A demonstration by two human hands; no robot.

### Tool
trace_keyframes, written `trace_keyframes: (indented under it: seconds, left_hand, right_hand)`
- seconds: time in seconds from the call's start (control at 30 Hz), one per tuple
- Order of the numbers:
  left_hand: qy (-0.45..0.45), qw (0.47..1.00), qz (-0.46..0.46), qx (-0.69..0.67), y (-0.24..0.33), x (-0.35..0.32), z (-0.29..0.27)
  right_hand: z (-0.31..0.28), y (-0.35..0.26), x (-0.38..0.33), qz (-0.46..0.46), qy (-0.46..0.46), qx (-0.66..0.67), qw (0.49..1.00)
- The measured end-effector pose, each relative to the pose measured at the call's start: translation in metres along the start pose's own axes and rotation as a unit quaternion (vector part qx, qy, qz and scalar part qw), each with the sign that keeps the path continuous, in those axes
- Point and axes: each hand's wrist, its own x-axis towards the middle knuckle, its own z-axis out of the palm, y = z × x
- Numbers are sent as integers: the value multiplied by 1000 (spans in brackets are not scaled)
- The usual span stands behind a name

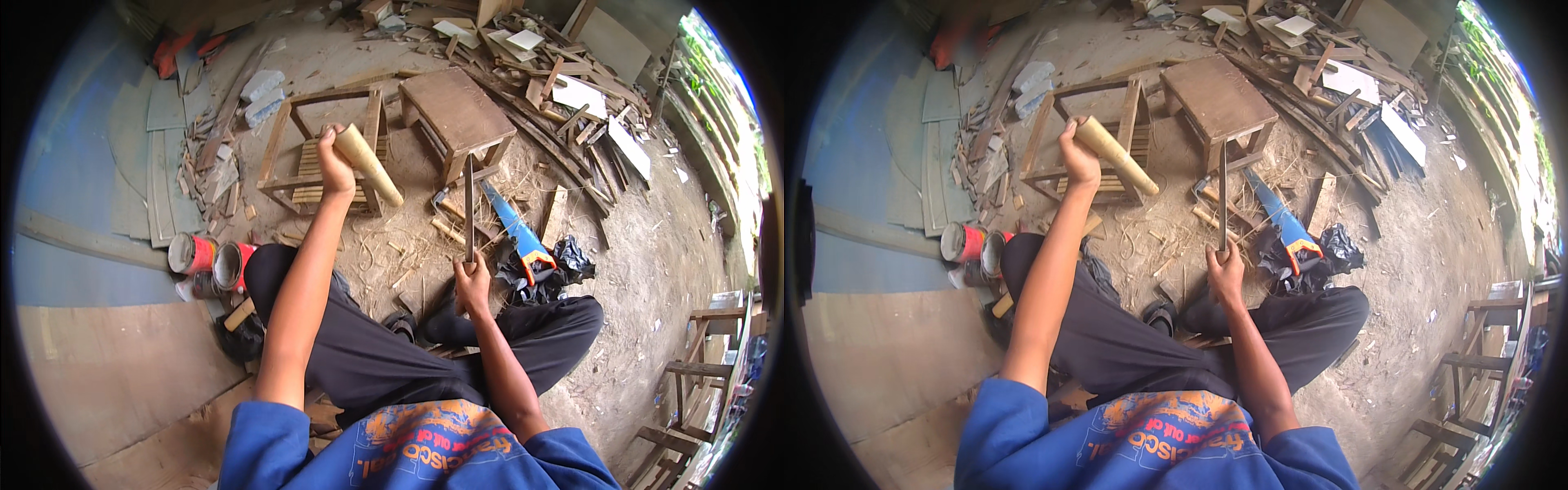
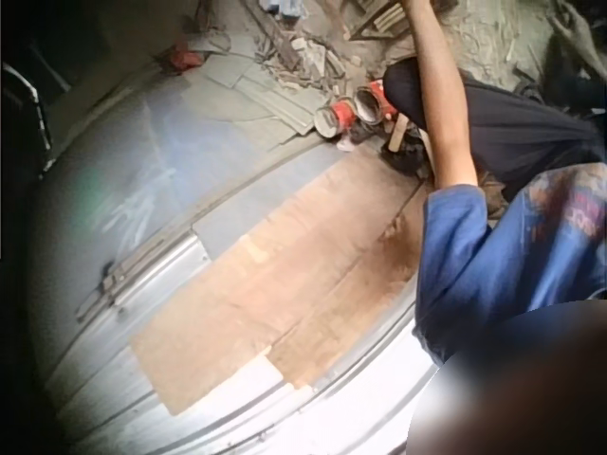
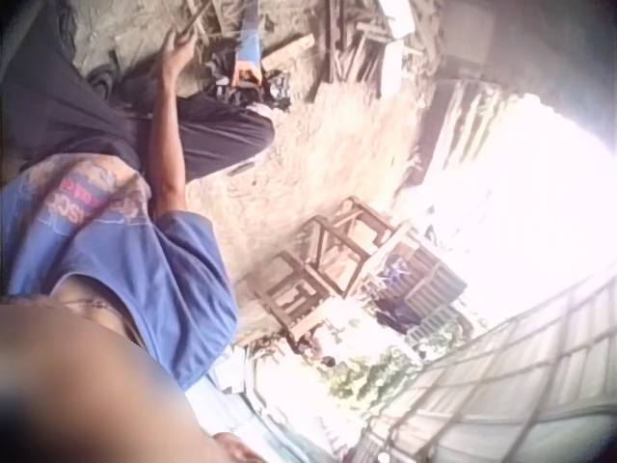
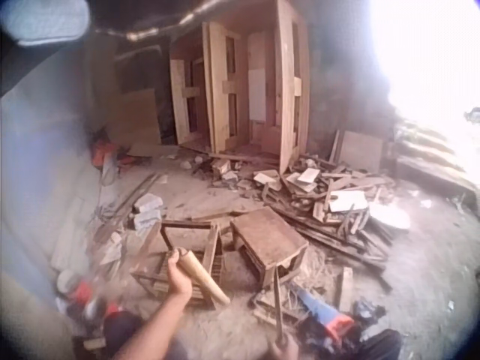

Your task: The person assembles a wooden chair by hammering nails into the frame and then uses a knife to shape a small wooden dowel. The person works while sitting on the floor in a cluttered workshop.

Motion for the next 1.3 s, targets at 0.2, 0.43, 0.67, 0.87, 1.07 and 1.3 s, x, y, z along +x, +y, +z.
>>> trace_keyframes:
  seconds: [0.2, 0.43, 0.67, 0.87, 1.07, 1.3]
  left_hand:
    - [71, 996, 52, -32, 41, -5, 16]
    - [111, 982, 138, -66, 112, -19, -7]
    - [202, 963, 161, -73, 152, -28, -43]
    - [280, 935, 195, -95, 169, -19, -51]
    - [265, 932, 220, -109, 190, -19, -57]
    - [278, 926, 227, -115, 195, -8, -62]
  right_hand:
    - [36, 12, 104, 114, 22, 239, 964]
    - [85, -18, 276, 98, 194, 182, 959]
    - [122, -3, 341, 111, 232, 270, 928]
    - [104, -32, 322, 206, 114, 336, 912]
    - [156, -110, 316, 188, 90, 311, 927]
    - [205, -140, 231, 231, 140, 317, 909]
